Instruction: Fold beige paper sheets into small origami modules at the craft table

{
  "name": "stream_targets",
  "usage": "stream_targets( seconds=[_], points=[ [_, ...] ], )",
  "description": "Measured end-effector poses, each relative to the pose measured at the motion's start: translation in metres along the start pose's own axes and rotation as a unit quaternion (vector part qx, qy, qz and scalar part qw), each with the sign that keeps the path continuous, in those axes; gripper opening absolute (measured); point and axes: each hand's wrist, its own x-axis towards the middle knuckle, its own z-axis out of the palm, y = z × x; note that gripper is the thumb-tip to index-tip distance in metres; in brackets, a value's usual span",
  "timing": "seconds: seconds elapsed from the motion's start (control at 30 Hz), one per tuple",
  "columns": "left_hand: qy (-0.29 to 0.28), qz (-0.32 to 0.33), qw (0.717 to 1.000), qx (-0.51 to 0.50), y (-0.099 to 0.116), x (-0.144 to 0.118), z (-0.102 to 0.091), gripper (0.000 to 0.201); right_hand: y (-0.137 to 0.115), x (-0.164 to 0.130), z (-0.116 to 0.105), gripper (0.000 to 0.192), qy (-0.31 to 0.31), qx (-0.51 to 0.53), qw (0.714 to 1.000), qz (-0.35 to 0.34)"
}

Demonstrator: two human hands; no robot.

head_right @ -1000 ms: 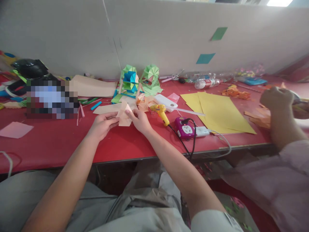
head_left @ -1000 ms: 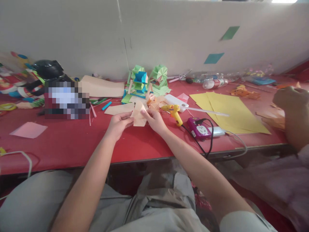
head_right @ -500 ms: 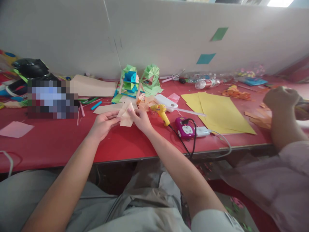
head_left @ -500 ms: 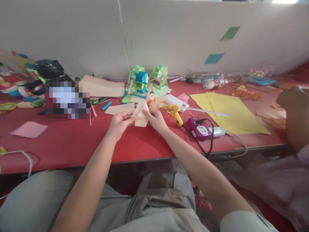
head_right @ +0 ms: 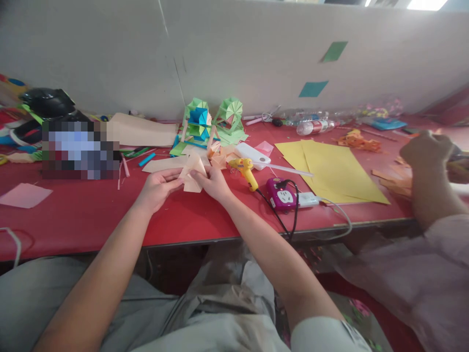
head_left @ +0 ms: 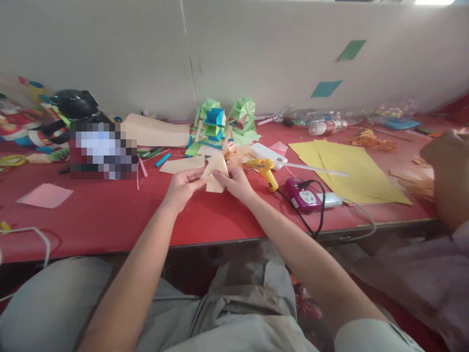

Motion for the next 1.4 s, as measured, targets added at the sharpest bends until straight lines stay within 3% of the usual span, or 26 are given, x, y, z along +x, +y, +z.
stream_targets(
  seconds=[0.47,0.73,1.0,1.2,1.27,1.4],
  points=[
    [0.05,-0.007,0.999,0.008,0.003,0.001,0.003,0.048,0.007,0.004,-0.002,0.049,0.004,-0.009,1.0,-0.024],
    [0.079,0.071,0.99,0.091,-0.001,0.004,0.001,0.044,0.003,0.001,-0.001,0.046,0.009,0.03,0.999,-0.02],
    [0.036,0.167,0.969,0.179,-0.01,0.008,-0.005,0.013,-0.005,-0.001,-0.001,0.061,0.003,-0.022,0.998,-0.062],
    [0.026,0.259,0.937,0.235,-0.011,0.009,-0.006,0.007,-0.007,-0.003,0.0,0.059,-0.016,-0.034,0.997,-0.067],
    [0.04,0.26,0.934,0.242,-0.012,0.01,-0.006,0.01,-0.006,-0.004,0.0,0.054,-0.014,-0.038,0.996,-0.074],
    [0.052,0.2,0.959,0.194,-0.013,0.009,-0.005,0.012,-0.002,-0.005,-0.001,0.041,0.029,-0.117,0.981,-0.152]
  ],
)
